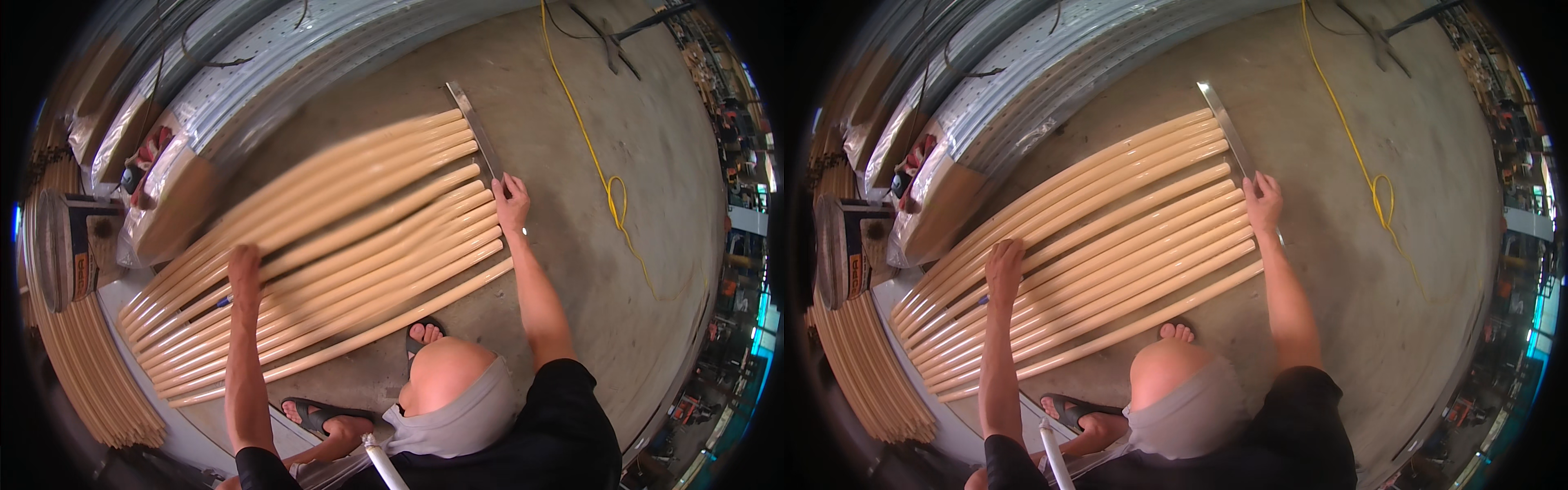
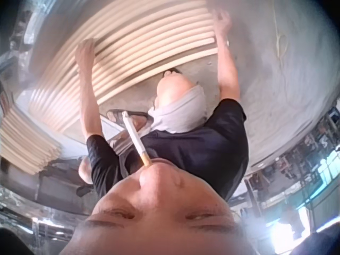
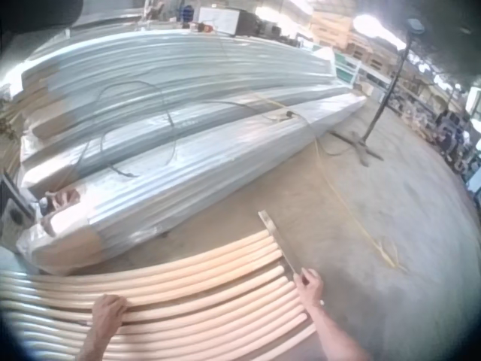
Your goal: The person arranges a set of curved wooden slats on the floor, uses a metal straightedge to align them, and draws a straight line across all the slats with a blue marker.
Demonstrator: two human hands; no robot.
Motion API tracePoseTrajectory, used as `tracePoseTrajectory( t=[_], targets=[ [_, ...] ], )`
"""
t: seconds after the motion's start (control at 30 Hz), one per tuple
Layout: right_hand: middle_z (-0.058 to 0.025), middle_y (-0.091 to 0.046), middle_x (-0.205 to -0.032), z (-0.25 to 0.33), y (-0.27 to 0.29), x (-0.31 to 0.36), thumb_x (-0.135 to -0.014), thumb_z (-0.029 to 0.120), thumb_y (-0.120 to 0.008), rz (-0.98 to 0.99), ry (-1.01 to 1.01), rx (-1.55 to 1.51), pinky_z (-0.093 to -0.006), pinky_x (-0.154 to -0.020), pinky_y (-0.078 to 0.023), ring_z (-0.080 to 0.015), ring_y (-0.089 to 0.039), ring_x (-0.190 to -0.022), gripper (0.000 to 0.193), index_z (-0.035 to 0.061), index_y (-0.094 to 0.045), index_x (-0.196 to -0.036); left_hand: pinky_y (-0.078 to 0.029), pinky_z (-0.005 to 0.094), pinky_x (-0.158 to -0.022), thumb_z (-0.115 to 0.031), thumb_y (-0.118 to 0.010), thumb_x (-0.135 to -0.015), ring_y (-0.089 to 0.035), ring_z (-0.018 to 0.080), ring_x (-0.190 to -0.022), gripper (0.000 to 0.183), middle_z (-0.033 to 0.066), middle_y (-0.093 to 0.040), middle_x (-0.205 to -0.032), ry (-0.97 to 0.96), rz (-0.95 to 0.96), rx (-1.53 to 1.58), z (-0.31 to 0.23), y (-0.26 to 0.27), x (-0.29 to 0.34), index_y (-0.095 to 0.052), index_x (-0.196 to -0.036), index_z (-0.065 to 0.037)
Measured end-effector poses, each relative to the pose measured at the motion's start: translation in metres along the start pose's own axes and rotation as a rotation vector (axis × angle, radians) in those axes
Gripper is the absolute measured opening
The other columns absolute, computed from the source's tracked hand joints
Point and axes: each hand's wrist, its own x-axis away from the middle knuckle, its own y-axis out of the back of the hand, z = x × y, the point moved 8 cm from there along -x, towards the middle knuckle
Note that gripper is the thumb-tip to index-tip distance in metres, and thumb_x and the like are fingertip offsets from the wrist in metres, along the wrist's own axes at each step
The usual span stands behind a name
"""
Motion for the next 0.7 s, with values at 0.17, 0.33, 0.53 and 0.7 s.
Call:
tracePoseTrajectory(
  t=[0.17,0.33,0.53,0.7],
  targets=[
    [-0.0112,-0.067,-0.097,-0.002,0.000,-0.007,-0.088,0.023,-0.073,0.033,-0.016,-0.013,-0.0322,-0.077,-0.051,-0.0213,-0.063,-0.081,0.037,-0.0053,-0.068,-0.111,-0.050,0.0408,-0.079,-0.007,-0.068,-0.083,-0.062,0.0318,-0.093,0.017,0.0101,-0.067,-0.098,0.016,-0.025,0.001,-0.003,-0.003,-0.007,-0.068,-0.100,-0.006],
    [-0.0121,-0.067,-0.108,-0.019,-0.028,-0.006,-0.090,0.025,-0.071,0.118,-0.049,-0.075,-0.0323,-0.083,-0.052,-0.0204,-0.065,-0.089,0.039,-0.0066,-0.067,-0.112,-0.045,0.0447,-0.075,-0.006,-0.071,-0.072,-0.058,0.0342,-0.088,0.020,0.0124,-0.062,-0.089,0.049,-0.157,0.082,-0.012,0.021,0.011,-0.065,-0.090,-0.009],
    [-0.0149,-0.066,-0.116,-0.060,0.003,-0.020,-0.094,0.027,-0.069,0.110,-0.002,0.112,-0.0335,-0.091,-0.049,-0.0229,-0.063,-0.104,0.041,-0.0065,-0.066,-0.117,-0.040,0.0464,-0.102,-0.011,-0.059,-0.086,-0.050,0.0379,-0.118,0.032,0.0204,-0.056,-0.124,0.043,0.117,0.149,-0.055,0.040,0.020,-0.056,-0.116,-0.002],
    [-0.0151,-0.065,-0.121,-0.019,-0.014,0.004,-0.094,0.030,-0.068,0.201,-0.114,0.024,-0.0328,-0.092,-0.049,-0.0249,-0.063,-0.106,0.046,-0.0057,-0.064,-0.122,-0.046,0.0428,-0.090,-0.009,-0.065,-0.080,-0.058,0.0336,-0.103,0.027,0.0142,-0.063,-0.107,0.014,-0.106,0.126,-0.014,0.022,0.042,-0.063,-0.106,-0.005]
  ],
)
